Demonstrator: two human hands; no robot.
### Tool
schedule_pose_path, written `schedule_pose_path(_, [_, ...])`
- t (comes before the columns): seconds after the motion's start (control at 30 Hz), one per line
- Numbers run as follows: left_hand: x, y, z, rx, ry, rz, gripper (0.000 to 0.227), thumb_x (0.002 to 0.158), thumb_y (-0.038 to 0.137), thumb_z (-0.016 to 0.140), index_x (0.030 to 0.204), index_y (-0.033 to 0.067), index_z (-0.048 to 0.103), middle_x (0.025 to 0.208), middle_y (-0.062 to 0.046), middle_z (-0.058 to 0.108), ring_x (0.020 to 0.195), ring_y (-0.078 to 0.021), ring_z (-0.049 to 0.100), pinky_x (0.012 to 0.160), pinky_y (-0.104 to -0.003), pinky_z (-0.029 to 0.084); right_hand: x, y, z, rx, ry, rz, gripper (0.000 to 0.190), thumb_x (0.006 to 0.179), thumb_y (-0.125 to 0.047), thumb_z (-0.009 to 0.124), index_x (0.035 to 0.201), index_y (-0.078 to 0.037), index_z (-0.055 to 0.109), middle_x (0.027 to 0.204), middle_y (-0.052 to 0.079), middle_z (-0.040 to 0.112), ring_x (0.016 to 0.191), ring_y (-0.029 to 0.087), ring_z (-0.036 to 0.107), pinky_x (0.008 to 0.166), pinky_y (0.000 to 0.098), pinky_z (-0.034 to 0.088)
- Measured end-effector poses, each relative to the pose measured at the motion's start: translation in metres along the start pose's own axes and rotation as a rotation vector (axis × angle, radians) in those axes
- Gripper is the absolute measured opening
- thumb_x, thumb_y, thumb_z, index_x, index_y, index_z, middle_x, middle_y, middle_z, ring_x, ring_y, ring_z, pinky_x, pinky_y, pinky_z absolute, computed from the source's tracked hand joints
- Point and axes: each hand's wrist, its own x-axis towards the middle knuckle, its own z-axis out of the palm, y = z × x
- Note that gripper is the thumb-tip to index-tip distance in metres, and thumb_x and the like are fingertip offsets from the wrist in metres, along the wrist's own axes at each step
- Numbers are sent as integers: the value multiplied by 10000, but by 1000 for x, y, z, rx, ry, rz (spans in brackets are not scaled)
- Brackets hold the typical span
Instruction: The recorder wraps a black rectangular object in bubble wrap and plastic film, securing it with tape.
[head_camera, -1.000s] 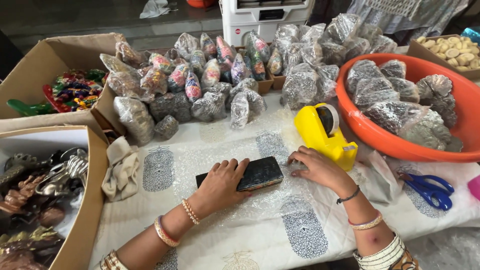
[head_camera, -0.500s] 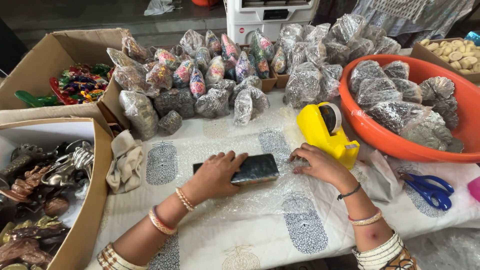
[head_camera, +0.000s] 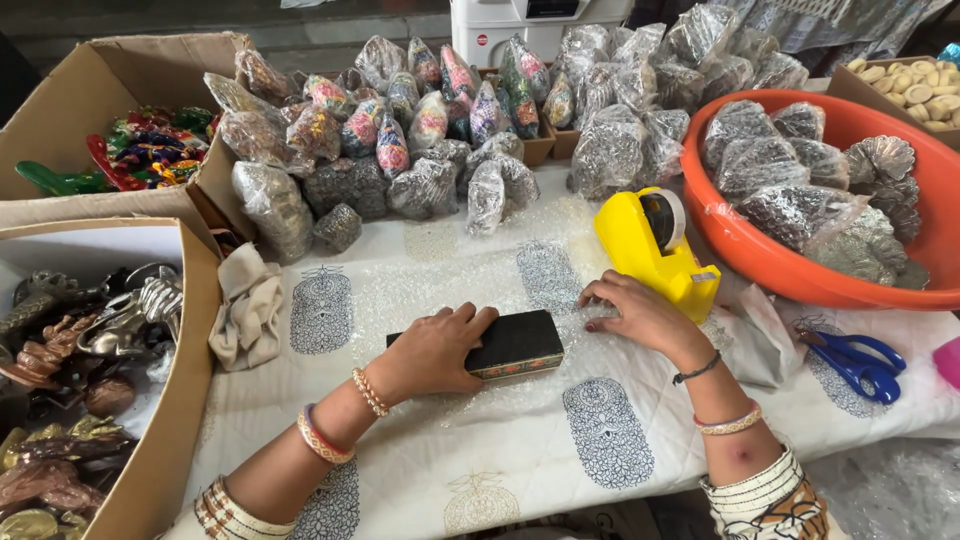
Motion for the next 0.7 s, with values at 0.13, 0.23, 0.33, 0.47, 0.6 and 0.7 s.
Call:
schedule_pose_path(0.13, [-1, 2, 2, 12, -5, 10, 822, 712, 348, 808, 1404, 102, 438, 1129, -109, 612, 1066, -301, 647, 878, -440, 587, 1, -2, -1, 1, -6, 22, 378, 772, -283, 799, 1103, -152, 670, 1035, 37, 634, 989, 232, 657, 857, 368, 517])
schedule_pose_path(0.23, [-4, 6, 4, 39, 20, 33, 799, 770, 395, 788, 1415, 85, 432, 1146, -127, 607, 1068, -308, 650, 876, -448, 587, 0, -5, -1, -25, -2, 20, 367, 779, -267, 791, 1107, -154, 670, 1033, 35, 638, 989, 234, 656, 861, 370, 517])
schedule_pose_path(0.33, [-5, 7, 1, 40, -30, 17, 851, 772, 427, 790, 1439, 72, 398, 1169, -147, 591, 1087, -329, 633, 881, -449, 585, 1, -6, -3, -3, -27, 52, 356, 785, -273, 799, 1095, -153, 671, 1033, 40, 635, 990, 232, 657, 863, 366, 516])
schedule_pose_path(0.47, [-7, 7, -12, 22, -77, 34, 957, 752, 531, 809, 1473, 80, 370, 1205, -154, 568, 1123, -335, 599, 902, -449, 556, 1, 1, 2, 23, 69, -11, 293, 829, -231, 764, 1097, -152, 674, 1071, 46, 612, 1025, 227, 643, 888, 347, 536])
schedule_pose_path(0.6, [-9, -11, -13, -76, 298, 264, 629, 882, 484, 751, 1256, 27, 534, 1102, -151, 635, 1037, -321, 646, 887, -442, 552, -2, 4, 1, 313, 247, -281, 198, 942, -208, 726, 1111, -123, 671, 1164, 16, 640, 1108, 181, 656, 952, 321, 529])
schedule_pose_path(0.7, [-28, 4, -43, -167, 225, 246, 350, 937, 383, 694, 1095, 75, 640, 1032, -97, 675, 957, -291, 683, 834, -432, 560, -10, -45, -24, 402, 41, -476, 428, 832, -215, 800, 1190, -56, 630, 1208, 61, 598, 1131, 206, 588, 945, 340, 483])
